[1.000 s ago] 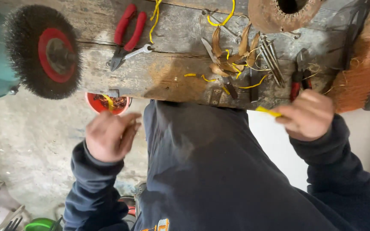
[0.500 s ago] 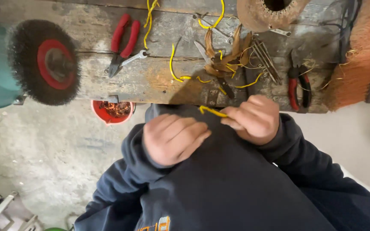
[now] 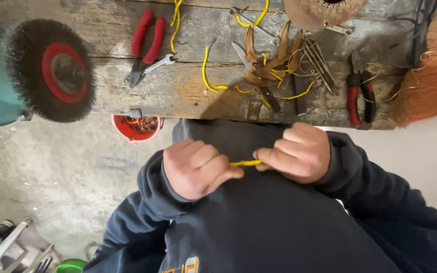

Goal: Stripping insulation from electrical wires and handling copper motor windings at a workbench.

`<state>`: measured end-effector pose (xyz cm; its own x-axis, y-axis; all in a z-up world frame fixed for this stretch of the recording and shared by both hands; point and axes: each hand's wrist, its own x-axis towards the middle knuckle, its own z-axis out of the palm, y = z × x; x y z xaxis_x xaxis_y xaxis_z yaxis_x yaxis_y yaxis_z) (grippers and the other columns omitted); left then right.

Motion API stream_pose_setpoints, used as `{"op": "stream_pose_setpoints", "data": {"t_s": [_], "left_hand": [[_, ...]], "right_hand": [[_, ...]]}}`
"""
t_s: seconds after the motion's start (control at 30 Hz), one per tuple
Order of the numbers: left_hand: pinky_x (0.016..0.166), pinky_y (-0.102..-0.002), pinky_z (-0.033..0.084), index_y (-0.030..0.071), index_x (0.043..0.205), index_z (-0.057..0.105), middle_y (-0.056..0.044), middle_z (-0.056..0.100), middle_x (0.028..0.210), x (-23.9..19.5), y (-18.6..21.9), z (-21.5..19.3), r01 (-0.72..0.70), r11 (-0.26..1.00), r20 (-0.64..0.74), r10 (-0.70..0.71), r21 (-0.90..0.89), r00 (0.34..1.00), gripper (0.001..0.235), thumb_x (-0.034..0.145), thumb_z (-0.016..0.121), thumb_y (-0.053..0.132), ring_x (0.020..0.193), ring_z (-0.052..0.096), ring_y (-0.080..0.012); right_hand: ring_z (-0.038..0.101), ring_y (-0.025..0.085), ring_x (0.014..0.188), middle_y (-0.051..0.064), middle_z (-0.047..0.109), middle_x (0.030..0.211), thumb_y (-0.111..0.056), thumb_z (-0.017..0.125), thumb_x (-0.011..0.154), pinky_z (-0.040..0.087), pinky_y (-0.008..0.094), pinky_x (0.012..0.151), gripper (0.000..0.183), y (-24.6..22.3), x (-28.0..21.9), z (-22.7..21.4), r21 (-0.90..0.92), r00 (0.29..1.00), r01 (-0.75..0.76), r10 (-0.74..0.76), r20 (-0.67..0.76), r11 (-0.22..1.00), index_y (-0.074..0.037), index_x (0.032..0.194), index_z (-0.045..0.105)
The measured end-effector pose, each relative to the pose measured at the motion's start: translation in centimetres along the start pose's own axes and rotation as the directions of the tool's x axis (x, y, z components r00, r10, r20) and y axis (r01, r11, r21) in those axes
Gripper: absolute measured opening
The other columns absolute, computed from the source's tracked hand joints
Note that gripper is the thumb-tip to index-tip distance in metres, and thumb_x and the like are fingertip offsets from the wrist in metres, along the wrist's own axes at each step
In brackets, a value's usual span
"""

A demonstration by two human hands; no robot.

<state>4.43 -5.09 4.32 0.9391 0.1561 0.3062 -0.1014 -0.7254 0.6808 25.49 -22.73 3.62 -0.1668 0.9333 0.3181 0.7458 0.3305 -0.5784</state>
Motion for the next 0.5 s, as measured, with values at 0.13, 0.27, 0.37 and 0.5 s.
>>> {"op": "stream_pose_setpoints", "data": {"t_s": [0.13,0.27,0.37,0.5], "left_hand": [[0.053,-0.036,0.038,0.012,0.080,0.067,0.001,0.052,0.071,-6.9,-0.9,-1.8,0.045,0.999,-0.097,-0.047,-0.023,0.994,0.023,0.085,0.083,0.029,0.058,0.051,-0.0185],[0.060,-0.032,0.047,0.004,0.079,0.062,-0.008,0.063,0.075,-11.8,-3.1,-4.6,0.616,0.788,-0.330,-0.587,-0.022,0.739,0.019,0.087,0.077,0.013,0.065,0.060,-0.0212],[0.062,-0.032,0.050,0.002,0.089,0.068,-0.010,0.068,0.082,-7.9,-5.1,-2.5,0.531,0.842,-0.214,-0.537,-0.092,0.816,0.018,0.089,0.083,0.012,0.069,0.064,-0.0229],[0.069,-0.037,0.056,0.005,0.102,0.071,-0.012,0.071,0.092,-4.1,-9.4,5.7,0.317,0.948,-0.113,-0.318,-0.028,0.941,0.019,0.093,0.083,0.018,0.079,0.070,-0.0298]], "right_hand": [[0.046,0.013,0.052,-0.003,0.058,0.065,-0.023,0.087,0.080,0.033,0.034,0.048,0.023,1.4,-3.8,-1.0,0.002,1.000,0.018,-0.018,-0.005,1.000,-0.007,0.093,0.076],[0.043,0.016,0.049,0.002,0.058,0.060,-0.017,0.089,0.077,0.032,0.037,0.048,0.021,2.7,-7.1,-2.2,-0.061,0.970,-0.241,0.239,-0.033,0.969,-0.005,0.087,0.075],[0.043,0.018,0.048,0.004,0.057,0.059,-0.016,0.089,0.077,0.031,0.037,0.048,0.021,2.3,-5.3,-1.6,-0.027,0.966,-0.255,0.253,-0.046,0.967,-0.004,0.087,0.075],[0.047,0.025,0.053,0.005,0.055,0.062,-0.016,0.088,0.077,0.033,0.041,0.051,0.022,2.1,-2.6,0.6,0.051,0.971,-0.213,0.217,-0.102,0.976,-0.006,0.090,0.074]]}}
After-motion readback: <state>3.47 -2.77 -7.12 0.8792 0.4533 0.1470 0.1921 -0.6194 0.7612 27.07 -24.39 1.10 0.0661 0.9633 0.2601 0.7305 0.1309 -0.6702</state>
